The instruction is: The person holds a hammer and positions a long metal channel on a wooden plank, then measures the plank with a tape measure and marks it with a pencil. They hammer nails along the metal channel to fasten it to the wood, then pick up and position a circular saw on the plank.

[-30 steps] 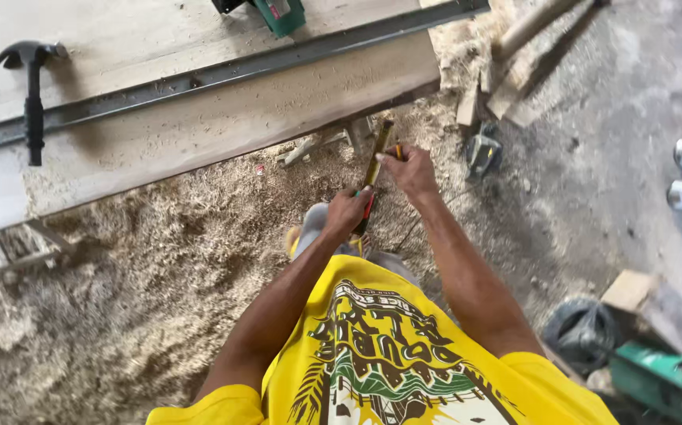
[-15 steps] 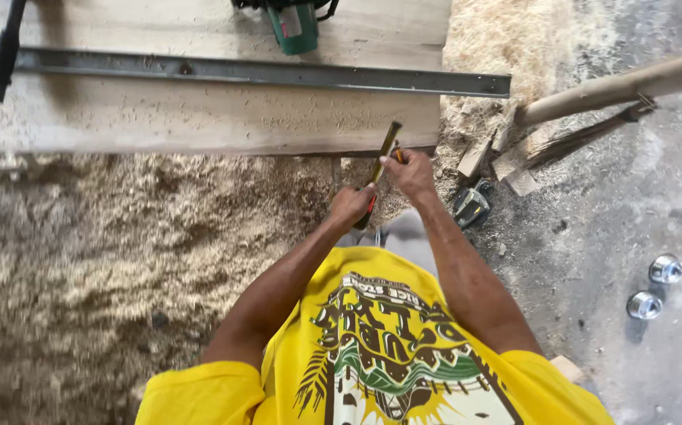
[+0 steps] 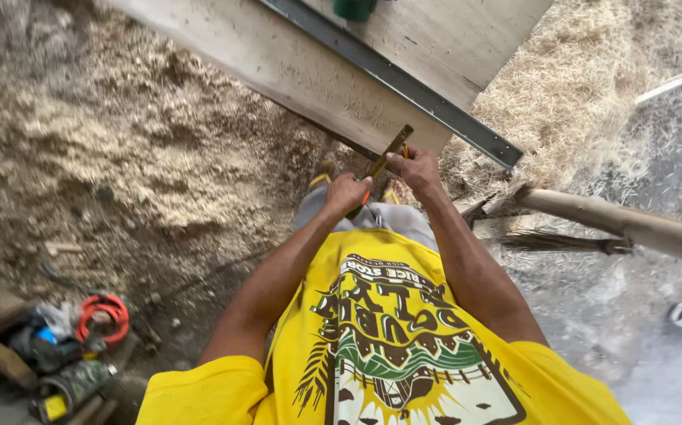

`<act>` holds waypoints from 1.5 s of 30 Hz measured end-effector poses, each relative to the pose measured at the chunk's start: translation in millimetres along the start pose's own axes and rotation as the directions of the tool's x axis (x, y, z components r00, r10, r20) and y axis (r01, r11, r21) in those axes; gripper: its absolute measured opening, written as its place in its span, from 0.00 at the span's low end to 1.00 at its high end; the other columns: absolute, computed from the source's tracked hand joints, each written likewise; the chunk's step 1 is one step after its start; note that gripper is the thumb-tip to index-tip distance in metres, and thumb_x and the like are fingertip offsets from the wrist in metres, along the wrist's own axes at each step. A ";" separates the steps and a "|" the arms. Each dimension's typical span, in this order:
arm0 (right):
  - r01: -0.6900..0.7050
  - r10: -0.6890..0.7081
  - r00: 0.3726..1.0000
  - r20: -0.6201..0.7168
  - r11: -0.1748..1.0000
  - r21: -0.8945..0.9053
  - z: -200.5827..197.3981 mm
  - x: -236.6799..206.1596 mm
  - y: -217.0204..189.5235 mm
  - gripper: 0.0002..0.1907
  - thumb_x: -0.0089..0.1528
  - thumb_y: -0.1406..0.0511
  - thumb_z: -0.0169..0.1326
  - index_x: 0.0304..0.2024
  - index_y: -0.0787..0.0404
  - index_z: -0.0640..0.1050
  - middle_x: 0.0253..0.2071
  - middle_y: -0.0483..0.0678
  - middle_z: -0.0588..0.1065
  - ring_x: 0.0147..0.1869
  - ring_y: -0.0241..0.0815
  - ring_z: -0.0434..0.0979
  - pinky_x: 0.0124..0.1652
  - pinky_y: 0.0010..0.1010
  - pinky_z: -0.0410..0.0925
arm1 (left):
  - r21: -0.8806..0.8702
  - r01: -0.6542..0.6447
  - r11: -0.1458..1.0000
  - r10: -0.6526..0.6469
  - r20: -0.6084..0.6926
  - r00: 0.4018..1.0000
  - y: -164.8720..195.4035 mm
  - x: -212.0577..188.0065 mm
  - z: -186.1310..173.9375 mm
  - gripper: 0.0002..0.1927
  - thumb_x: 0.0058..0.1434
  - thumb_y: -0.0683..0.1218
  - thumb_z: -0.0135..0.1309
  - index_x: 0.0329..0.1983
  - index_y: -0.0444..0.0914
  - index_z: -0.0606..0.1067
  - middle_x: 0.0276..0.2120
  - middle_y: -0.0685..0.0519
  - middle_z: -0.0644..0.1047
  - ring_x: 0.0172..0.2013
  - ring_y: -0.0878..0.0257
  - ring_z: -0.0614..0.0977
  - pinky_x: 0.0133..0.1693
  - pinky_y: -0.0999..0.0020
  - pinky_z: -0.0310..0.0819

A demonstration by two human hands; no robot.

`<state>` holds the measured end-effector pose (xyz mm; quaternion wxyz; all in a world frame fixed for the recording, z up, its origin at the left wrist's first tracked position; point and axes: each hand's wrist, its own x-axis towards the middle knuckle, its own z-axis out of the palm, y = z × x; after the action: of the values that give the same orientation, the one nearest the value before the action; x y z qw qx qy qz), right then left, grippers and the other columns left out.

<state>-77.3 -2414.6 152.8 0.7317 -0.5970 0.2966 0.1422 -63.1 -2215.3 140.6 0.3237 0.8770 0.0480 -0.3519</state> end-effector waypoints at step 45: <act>-0.053 0.099 0.992 0.083 0.896 -0.440 -37.3 14.4 -50.6 0.09 0.59 0.63 0.65 0.39 0.61 0.84 0.28 0.43 0.77 0.23 0.30 0.64 0.23 0.24 0.58 | -0.154 0.260 0.953 -0.263 0.000 0.965 46.6 -32.0 15.0 0.36 0.57 0.69 0.53 0.51 0.35 0.80 0.51 0.38 0.80 0.54 0.45 0.81 0.55 0.53 0.73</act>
<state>-47.4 -2465.0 179.9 0.5873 -0.7257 0.2422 0.2642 -81.3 -2256.4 178.1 0.3400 0.8391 0.1937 -0.3779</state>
